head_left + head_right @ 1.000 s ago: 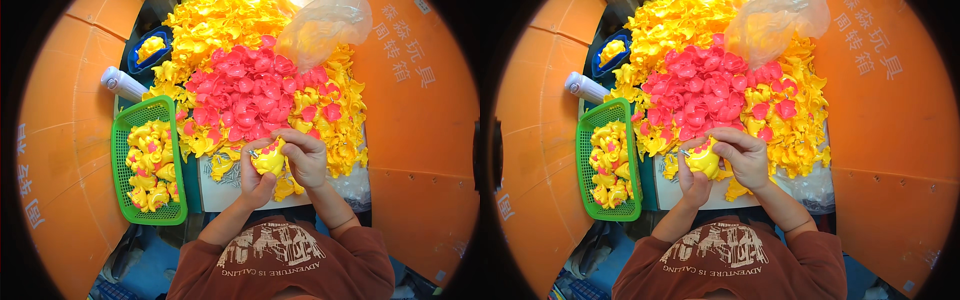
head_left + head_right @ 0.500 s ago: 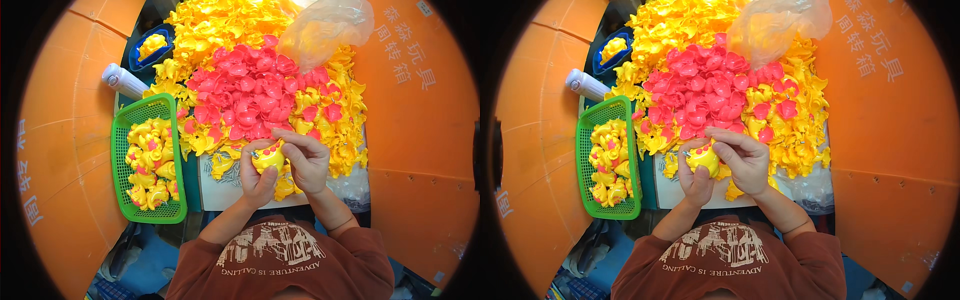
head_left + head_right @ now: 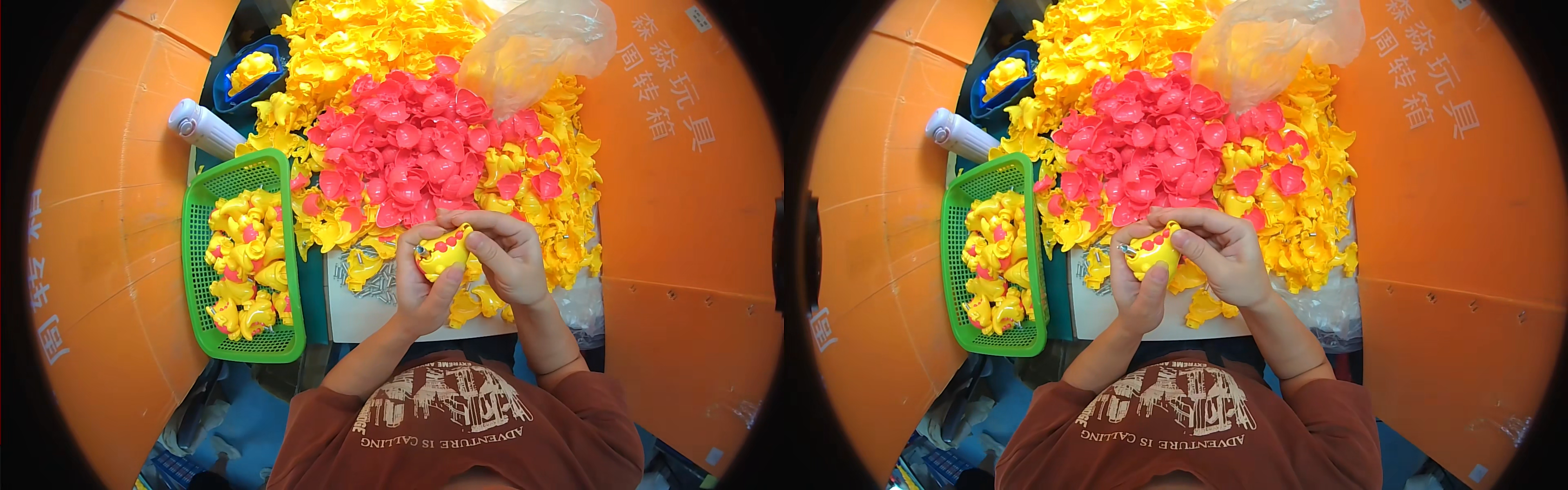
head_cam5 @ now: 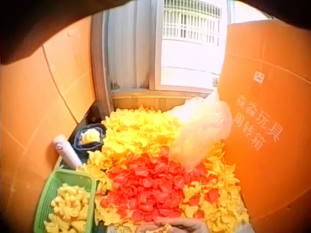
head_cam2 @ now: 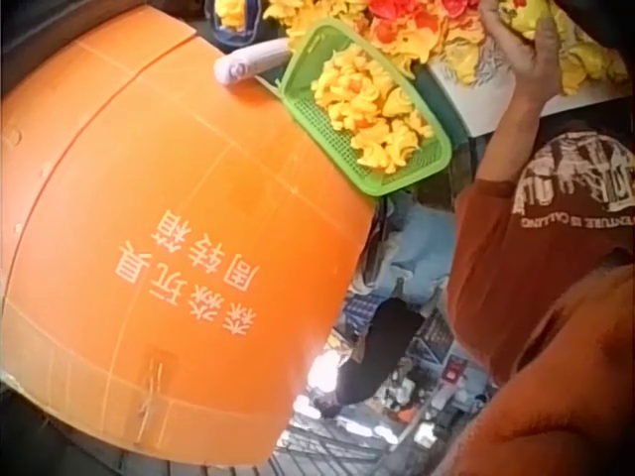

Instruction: Assembling small yellow rubber duck toys by manually attaching pink plastic components.

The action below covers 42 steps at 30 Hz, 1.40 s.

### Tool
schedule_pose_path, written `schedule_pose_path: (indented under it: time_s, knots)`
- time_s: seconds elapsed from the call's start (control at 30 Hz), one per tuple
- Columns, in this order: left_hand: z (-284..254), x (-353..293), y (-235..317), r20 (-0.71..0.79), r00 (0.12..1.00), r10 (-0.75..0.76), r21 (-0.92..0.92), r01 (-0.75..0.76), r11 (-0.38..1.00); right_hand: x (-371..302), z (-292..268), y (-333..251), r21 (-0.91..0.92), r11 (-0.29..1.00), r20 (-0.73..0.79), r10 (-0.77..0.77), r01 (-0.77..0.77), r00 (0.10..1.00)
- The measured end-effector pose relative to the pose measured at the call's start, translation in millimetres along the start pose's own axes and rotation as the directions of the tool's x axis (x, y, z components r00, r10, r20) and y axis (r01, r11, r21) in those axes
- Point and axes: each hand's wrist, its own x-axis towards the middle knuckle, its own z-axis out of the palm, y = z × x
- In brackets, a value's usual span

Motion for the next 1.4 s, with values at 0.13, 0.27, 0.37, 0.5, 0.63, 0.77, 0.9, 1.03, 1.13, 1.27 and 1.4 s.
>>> schedule_pose_path:
  time_s: [0.13,0.27,0.37,0.5,0.63,0.77,0.9,1.03,1.13,1.27,1.4]
  knots:
    - [-1,0,-2,0.009,0.999,-0.033,-0.041,0.033,0.999,3,-10,0,0.006,0.999,0.037,0.032,-0.032,0.999]
    - [-4,4,-8,0.03,0.999,0.019,-0.052,-0.017,0.999,4,-10,-3,-0.022,0.999,0.033,0.042,-0.041,0.999]
    - [-9,7,-9,0.046,0.994,0.102,0.087,-0.106,0.991,5,-14,-7,-0.064,0.996,0.012,0.061,-0.06,0.998]
    - [-2,3,-2,0.037,0.999,-0.038,0.033,0.037,0.999,7,-19,-8,-0.087,0.99,0.021,0.115,-0.112,0.993]
    - [-6,1,-7,0.026,0.999,-0.034,-0.03,0.034,0.999,10,-27,0,-0.092,0.995,0.138,-0.026,0.039,0.99]
    - [-5,-1,-11,0.033,0.999,0.008,-0.038,-0.007,0.999,6,-22,-1,-0.052,0.997,0.137,-0.043,0.051,0.99]
    - [-4,1,-5,0.057,0.997,-0.044,-0.064,0.048,0.997,4,-16,-7,-0.226,0.966,0.15,-0.093,0.126,0.984]
    - [0,2,-1,0.05,0.985,-0.164,-0.121,0.169,0.978,7,-17,-1,-0.215,0.958,0.136,-0.161,0.188,0.978]
    - [-1,1,-6,0.055,0.995,-0.085,-0.158,0.093,0.983,4,-14,-3,-0.277,0.944,0.114,-0.153,0.179,0.982]
    - [-3,3,-8,0.061,0.998,-0.021,-0.051,0.024,0.998,1,-9,-7,-0.437,0.869,0.102,-0.208,0.231,0.973]
    - [2,5,-2,0.06,0.997,-0.044,-0.16,0.053,0.986,-2,-1,-4,-0.602,0.734,0.064,-0.348,0.315,0.935]
